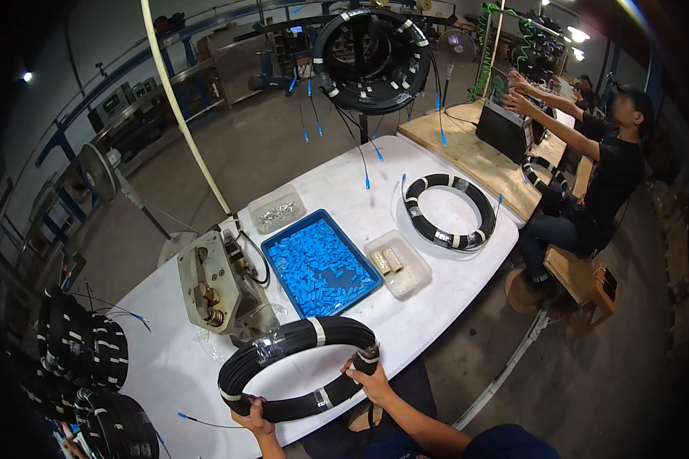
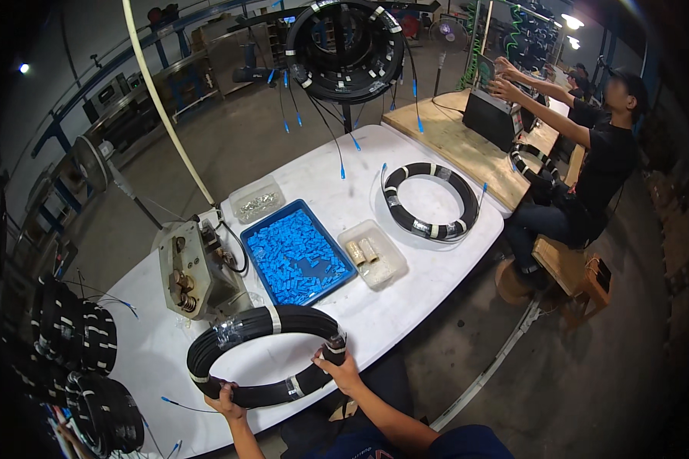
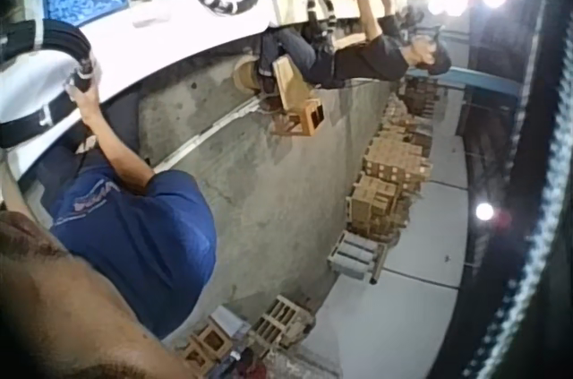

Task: The person wraps sections of a coiled cable with tape by hand, presses the cable ends in a desktop press machine, and attaches blue connector housings to the cable ends.

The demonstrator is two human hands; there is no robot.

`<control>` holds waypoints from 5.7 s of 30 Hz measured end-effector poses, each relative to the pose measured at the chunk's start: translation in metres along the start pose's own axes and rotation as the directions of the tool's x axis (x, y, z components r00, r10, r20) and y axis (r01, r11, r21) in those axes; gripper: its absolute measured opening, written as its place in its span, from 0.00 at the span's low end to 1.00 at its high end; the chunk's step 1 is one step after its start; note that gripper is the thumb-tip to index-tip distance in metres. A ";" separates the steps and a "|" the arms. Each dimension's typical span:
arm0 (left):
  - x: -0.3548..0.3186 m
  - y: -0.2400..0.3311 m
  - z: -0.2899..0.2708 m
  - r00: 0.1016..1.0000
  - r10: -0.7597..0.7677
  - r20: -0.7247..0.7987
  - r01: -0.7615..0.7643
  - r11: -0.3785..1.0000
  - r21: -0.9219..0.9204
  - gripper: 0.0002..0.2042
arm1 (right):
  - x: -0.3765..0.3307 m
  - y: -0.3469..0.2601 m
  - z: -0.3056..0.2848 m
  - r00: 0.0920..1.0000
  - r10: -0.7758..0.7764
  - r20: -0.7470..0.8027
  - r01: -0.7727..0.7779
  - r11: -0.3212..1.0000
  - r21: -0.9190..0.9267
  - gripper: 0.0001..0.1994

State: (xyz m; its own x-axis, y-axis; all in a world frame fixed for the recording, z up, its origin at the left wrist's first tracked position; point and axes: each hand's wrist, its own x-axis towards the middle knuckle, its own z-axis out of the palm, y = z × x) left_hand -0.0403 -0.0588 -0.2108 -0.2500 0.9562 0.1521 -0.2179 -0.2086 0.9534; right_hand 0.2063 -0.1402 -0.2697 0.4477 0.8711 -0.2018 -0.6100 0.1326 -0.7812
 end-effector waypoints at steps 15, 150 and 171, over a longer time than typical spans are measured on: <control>-0.079 0.084 0.099 0.912 -0.408 0.033 0.409 0.908 -0.094 0.09 | -0.051 -0.162 -0.036 0.978 -0.191 -0.081 0.153 0.928 -0.339 0.20; -0.086 0.091 0.373 0.579 -0.402 0.709 0.627 0.775 -0.073 0.10 | -0.041 -0.332 -0.068 0.723 -0.121 -0.680 0.457 0.822 0.339 0.07; 0.053 -0.096 0.646 0.490 -0.522 0.698 0.552 0.806 0.216 0.16 | 0.272 -0.394 -0.197 0.678 -0.106 -0.727 0.433 0.857 0.279 0.15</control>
State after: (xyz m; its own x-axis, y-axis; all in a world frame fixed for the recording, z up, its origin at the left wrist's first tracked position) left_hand 0.5772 0.1441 -0.1260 0.6502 0.7204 -0.2414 -0.1099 0.4036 0.9083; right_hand 0.6970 -0.0488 -0.1331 0.8439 0.2327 -0.4835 -0.5111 0.6230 -0.5922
